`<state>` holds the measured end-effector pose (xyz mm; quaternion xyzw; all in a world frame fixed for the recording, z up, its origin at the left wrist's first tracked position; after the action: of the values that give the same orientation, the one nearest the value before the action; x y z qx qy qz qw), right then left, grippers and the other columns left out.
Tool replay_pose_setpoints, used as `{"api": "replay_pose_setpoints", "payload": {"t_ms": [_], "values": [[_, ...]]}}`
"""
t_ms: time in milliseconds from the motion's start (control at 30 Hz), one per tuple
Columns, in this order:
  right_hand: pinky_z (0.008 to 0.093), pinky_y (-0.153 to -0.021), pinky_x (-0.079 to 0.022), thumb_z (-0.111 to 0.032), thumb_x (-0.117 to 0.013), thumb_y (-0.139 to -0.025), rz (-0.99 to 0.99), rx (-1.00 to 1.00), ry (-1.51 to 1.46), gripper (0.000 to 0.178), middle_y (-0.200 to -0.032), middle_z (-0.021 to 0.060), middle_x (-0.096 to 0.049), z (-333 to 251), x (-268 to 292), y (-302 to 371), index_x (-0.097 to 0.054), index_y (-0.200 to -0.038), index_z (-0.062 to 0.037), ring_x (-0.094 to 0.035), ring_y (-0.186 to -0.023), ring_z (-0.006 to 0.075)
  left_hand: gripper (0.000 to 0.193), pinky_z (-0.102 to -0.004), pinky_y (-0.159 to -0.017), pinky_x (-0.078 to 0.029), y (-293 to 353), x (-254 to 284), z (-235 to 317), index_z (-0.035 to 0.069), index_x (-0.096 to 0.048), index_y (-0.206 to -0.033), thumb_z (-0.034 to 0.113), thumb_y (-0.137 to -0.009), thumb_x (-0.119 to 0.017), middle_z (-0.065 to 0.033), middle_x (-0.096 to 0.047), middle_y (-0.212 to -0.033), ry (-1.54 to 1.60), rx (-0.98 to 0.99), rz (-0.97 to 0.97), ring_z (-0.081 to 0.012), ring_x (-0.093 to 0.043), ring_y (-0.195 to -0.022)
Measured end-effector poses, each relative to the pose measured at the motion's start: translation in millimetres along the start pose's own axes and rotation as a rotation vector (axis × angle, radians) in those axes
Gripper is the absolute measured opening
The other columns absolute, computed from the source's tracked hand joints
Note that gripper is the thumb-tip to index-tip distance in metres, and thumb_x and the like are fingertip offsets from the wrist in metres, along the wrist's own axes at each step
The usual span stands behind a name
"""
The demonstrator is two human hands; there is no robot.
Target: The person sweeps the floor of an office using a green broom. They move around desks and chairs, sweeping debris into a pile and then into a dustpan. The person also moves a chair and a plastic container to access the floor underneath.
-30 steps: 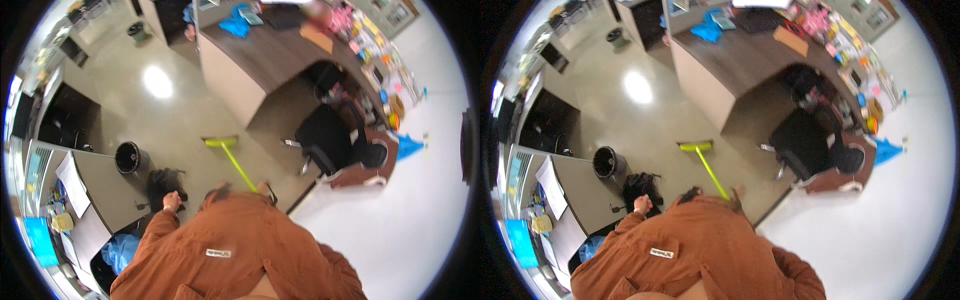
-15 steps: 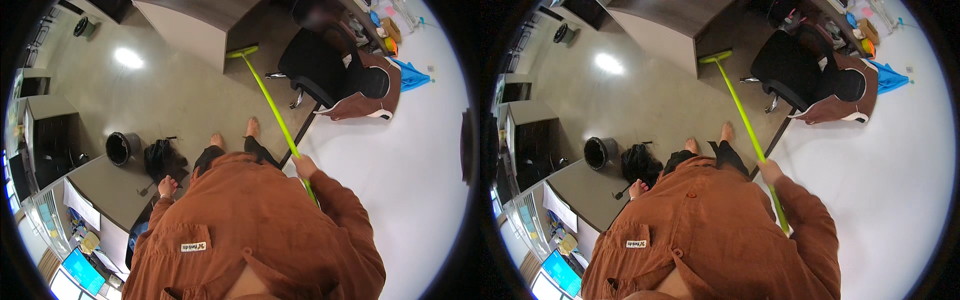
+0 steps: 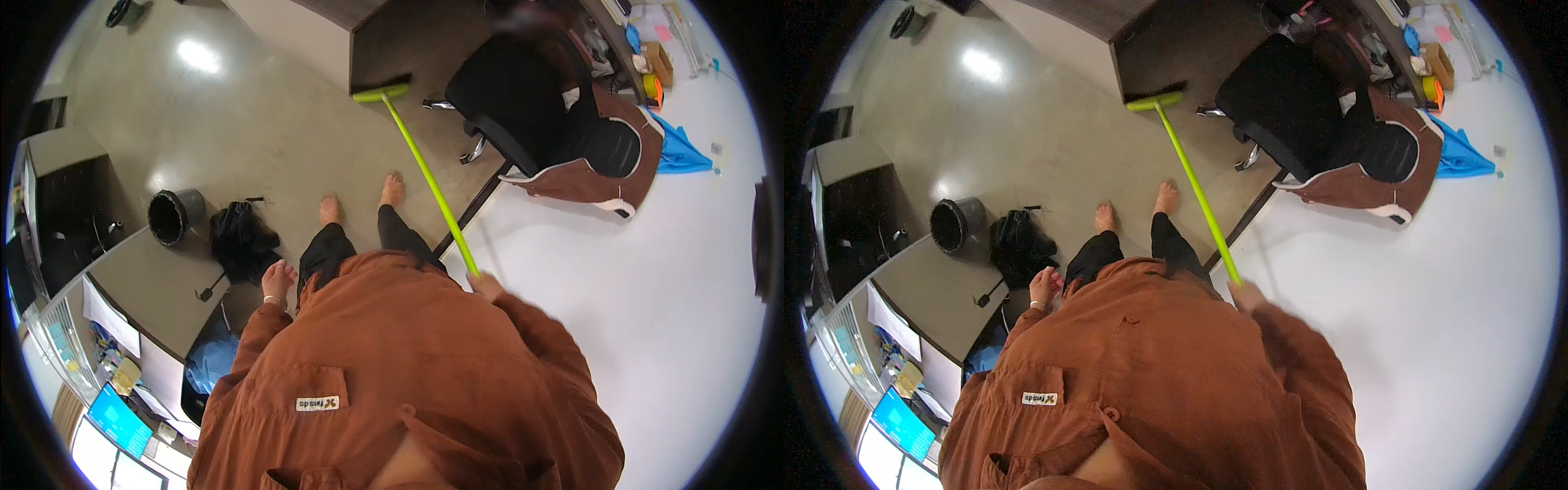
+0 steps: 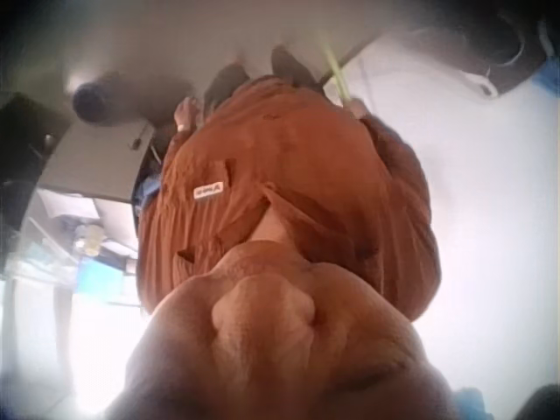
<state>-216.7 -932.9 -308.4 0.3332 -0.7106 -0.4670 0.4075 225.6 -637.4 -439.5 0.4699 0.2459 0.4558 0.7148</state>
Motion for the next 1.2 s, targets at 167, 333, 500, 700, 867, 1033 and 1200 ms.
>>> {"api": "replay_pose_setpoints", "payload": {"t_ms": [167, 333, 500, 700, 867, 1033, 1200], "values": [[0.0383, -0.068, -0.044, -0.038, -0.054, -0.086, -0.144, 0.18, -0.149, 0.038, -0.078, 0.0126, -0.061, 37.2, -7.1, 54.8, -0.061, -0.09, -0.0014, -0.057, -0.077, 0.0215, 0.021, -0.0234, -0.046, -0.041, -10.0, -8.8, -12.2, 0.004, -0.059, -0.092, 0.024, -0.089, -0.056, -0.004, -0.06, -0.073, -0.119, 0.003, 0.043, -0.0131, -0.057, -0.055], [0.0378, -0.071, -0.044, -0.037, -0.056, -0.084, -0.302, 0.006, -0.136, 0.036, -0.082, 0.0125, -0.062, -9.6, -25.2, 2.2, -0.061, -0.093, -0.0023, -0.056, -0.081, 0.0206, 0.022, -0.0229, -0.047, -0.042, -17.5, -2.8, -3.8, 0.003, -0.059, -0.094, 0.025, -0.089, -0.056, -0.0041, -0.062, -0.075, -0.14, -0.033, 0.047, -0.0121, -0.058, -0.056], [0.0372, -0.074, -0.044, -0.036, -0.056, -0.084, -0.234, -0.082, 0.415, 0.034, -0.092, 0.011, -0.063, 25.9, -4.9, 31.4, -0.06, -0.1, -0.0064, -0.056, -0.086, 0.0221, 0.023, -0.0228, -0.048, -0.042, -8.3, 16.0, 4.8, 0.004, -0.059, -0.096, 0.025, -0.089, -0.056, -0.0048, -0.062, -0.076, -0.075, -0.06, 0.111, -0.0131, -0.06, -0.058], [0.0391, -0.078, -0.044, -0.038, -0.051, -0.087, -0.128, -0.082, 0.553, 0.038, -0.096, 0.0215, -0.062, 102.3, 46.1, 99.1, -0.057, -0.102, -0.0031, -0.058, -0.093, 0.0357, 0.019, -0.0231, -0.049, -0.042, -1.5, 41.0, -35.3, 0.007, -0.057, -0.094, 0.026, -0.09, -0.054, -0.0016, -0.059, -0.073, -0.033, 0.083, 0.129, -0.0127, -0.057, -0.056], [0.0435, -0.074, -0.044, -0.037, -0.047, -0.089, -0.08, 0.04, 0.629, 0.04, -0.092, 0.0229, -0.062, 27.7, 38.2, 30.1, -0.057, -0.101, -0.001, -0.059, -0.088, 0.0373, 0.021, -0.0241, -0.049, -0.043, -5.3, 60.5, -64.1, 0.007, -0.057, -0.095, 0.027, -0.089, -0.055, -0.0031, -0.06, -0.075, 0.082, 0.107, 0.146, -0.0138, -0.059, -0.059], [0.0387, -0.049, -0.046, -0.04, -0.043, -0.091, -0.167, -0.061, 0.562, 0.035, -0.064, 0.0095, -0.054, -168.7, -16.7, -52.8, -0.05, -0.083, -0.0062, -0.055, -0.049, 0.0229, 0.02, -0.0244, -0.052, -0.045, 14.3, 69.0, -49.4, 0.006, -0.057, -0.096, 0.025, -0.089, -0.054, -0.004, -0.061, -0.077, 0.158, 0.075, 0.204, -0.015, -0.06, -0.061], [0.0399, -0.044, -0.042, -0.04, -0.046, -0.089, -0.181, 0.199, 0.618, 0.038, -0.056, 0.0089, -0.051, -304.6, -70.6, -151.4, -0.05, -0.087, -0.0024, -0.053, -0.046, 0.0223, 0.023, -0.0258, -0.052, -0.046, 26.5, 93.7, -72.4, 0.006, -0.058, -0.099, 0.027, -0.09, -0.054, -0.0047, -0.061, -0.08, 0.203, 0.112, 0.277, -0.0156, -0.061, -0.063]]}}
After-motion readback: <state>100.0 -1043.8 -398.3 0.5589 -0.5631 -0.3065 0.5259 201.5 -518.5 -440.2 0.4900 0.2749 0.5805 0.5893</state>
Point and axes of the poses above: each hand's wrist, its own y-axis away from the middle knuckle, its own x-axis out of the back of the hand, z = x × y, the point moved 6 cm from there along -y, towards the middle knuckle
